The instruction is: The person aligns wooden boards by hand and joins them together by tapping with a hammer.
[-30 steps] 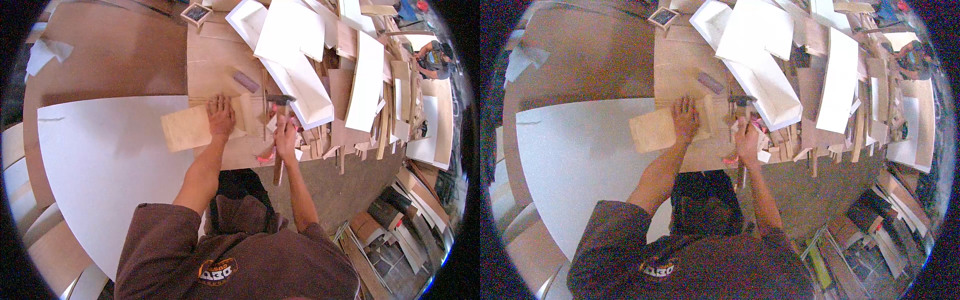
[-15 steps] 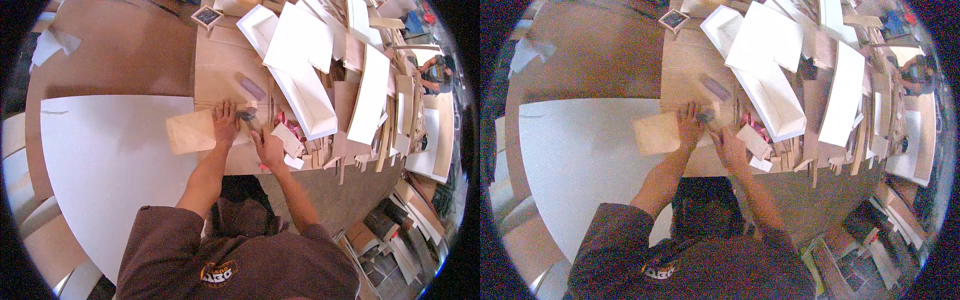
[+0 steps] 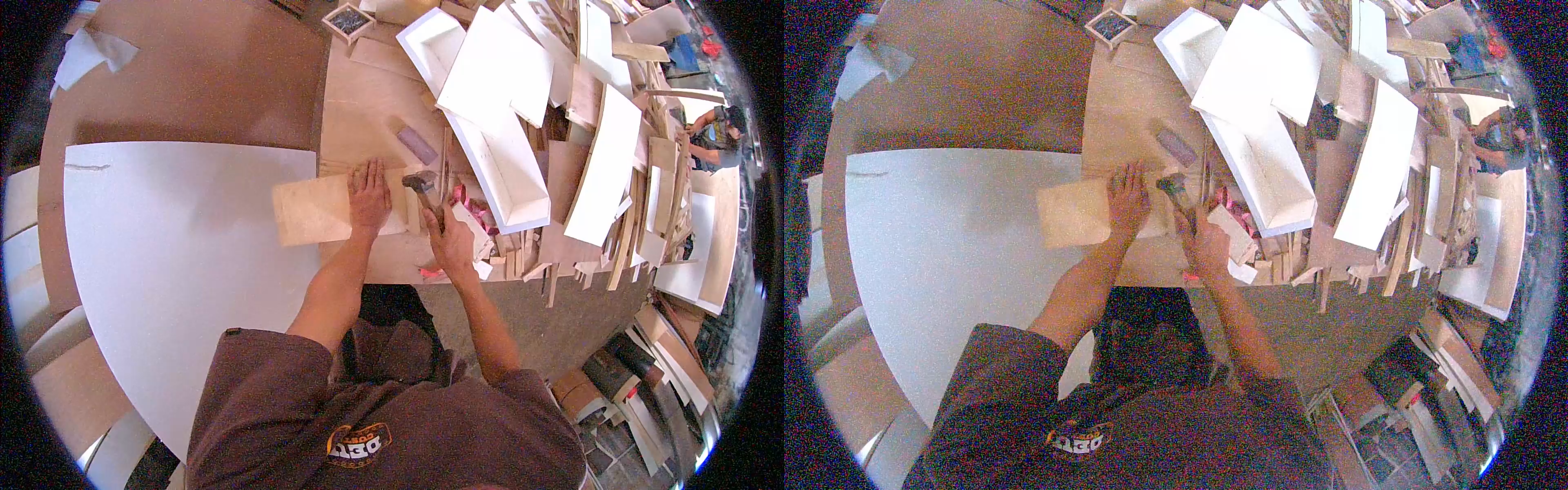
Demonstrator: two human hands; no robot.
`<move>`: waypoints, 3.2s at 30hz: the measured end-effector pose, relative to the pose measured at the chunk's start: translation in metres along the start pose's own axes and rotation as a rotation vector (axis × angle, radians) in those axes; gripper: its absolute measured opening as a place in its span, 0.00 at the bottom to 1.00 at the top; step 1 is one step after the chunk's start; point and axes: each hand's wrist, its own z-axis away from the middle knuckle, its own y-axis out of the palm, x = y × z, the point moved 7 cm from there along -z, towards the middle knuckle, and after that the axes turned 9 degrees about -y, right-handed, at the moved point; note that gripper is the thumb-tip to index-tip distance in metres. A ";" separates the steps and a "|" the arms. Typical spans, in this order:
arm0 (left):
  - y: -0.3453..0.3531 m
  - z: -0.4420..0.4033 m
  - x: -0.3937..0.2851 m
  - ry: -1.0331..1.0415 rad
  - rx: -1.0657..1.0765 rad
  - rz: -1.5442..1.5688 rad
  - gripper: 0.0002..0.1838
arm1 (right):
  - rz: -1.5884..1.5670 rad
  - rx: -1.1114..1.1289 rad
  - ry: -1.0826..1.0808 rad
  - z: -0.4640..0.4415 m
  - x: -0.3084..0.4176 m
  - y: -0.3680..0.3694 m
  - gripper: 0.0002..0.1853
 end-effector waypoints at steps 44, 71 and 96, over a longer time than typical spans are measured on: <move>0.004 0.001 0.004 0.003 -0.071 0.061 0.28 | -0.241 -0.167 0.052 0.119 0.007 0.032 0.20; 0.000 -0.001 0.000 0.003 -0.010 0.058 0.27 | -1.037 -0.391 0.402 0.045 -0.052 -0.046 0.22; 0.004 0.000 0.005 -0.029 0.033 0.034 0.30 | -0.698 -0.594 -0.265 0.020 -0.034 -0.023 0.20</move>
